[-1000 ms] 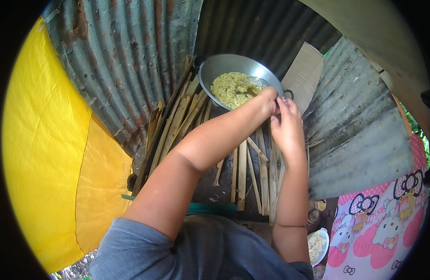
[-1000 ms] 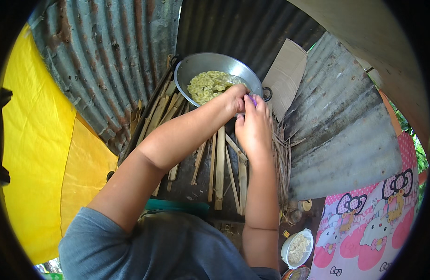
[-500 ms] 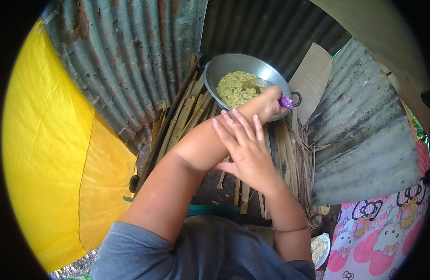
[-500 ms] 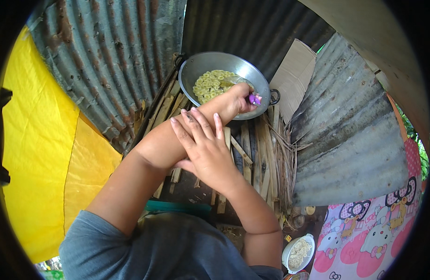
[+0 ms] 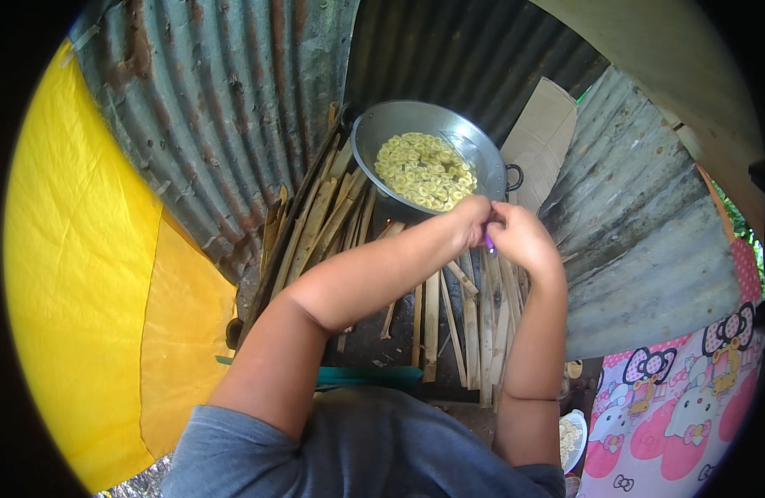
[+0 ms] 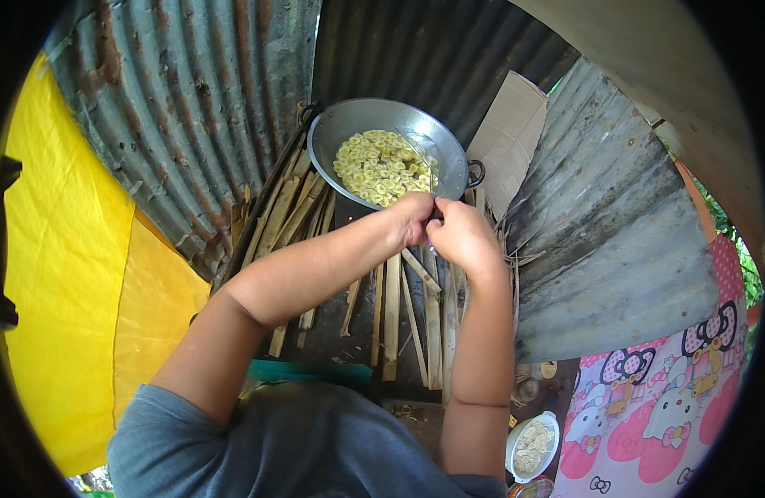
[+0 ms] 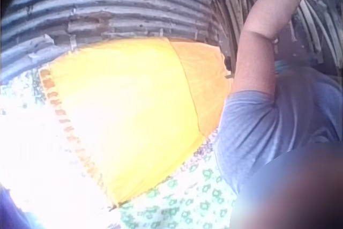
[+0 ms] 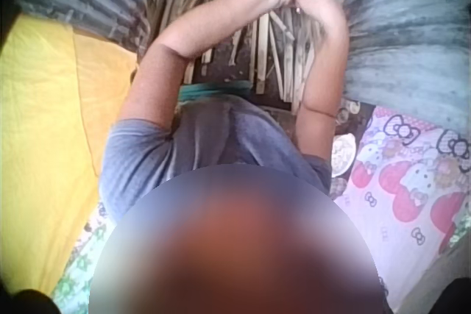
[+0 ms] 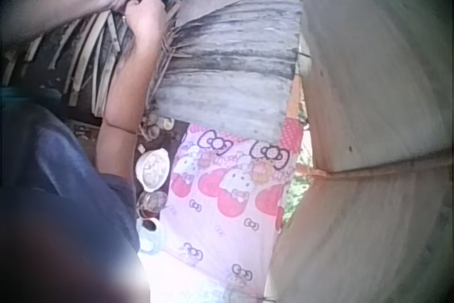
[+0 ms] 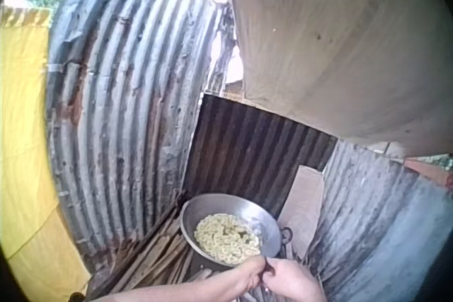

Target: The person stirs sliced vegetables in a wok over a wood fire using a purple-handled skimmer. They occasionally adjust the burning wood sticks beneath the wok to maintain the flame.

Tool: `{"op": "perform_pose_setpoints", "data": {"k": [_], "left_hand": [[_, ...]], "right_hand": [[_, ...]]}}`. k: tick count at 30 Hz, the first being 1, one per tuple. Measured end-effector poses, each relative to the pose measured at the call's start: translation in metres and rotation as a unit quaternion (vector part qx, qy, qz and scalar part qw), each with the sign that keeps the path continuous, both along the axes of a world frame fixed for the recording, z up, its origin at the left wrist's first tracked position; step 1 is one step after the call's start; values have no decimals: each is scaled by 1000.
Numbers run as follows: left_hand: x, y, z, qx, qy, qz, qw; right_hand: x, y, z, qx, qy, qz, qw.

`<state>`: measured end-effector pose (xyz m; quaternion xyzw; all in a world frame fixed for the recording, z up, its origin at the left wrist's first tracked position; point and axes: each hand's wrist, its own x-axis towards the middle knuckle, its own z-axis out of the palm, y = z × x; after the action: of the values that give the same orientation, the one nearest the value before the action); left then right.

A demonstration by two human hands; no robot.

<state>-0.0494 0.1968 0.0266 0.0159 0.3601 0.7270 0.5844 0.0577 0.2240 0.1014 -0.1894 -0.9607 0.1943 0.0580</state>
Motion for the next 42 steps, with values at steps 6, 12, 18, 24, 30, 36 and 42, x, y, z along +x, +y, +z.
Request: {"op": "perform_pose_setpoints", "data": {"k": [6,12,18,24,30,36,42], "left_hand": [[38,-11,2,52,-6,20,998],[51,-35,12,-1,102,-27,994],[57,-51,-5,-7,49,34,998],[43,-68,-20,-39,32,52,997],[51,-64,-10,-15,33,69,997],[62,-68,8,50,37,34,998],[56,-78,6,18,61,69,996]], "right_hand": [[27,-28,11,143,10,17,990],[40,-28,10,266,-23,-72,961],[33,-26,-1,238,69,-56,967],[60,-39,25,234,-13,-81,969],[47,-30,14,185,19,-97,978],[61,-11,1,162,38,-67,984],[28,26,-10,122,79,-177,973]]}}
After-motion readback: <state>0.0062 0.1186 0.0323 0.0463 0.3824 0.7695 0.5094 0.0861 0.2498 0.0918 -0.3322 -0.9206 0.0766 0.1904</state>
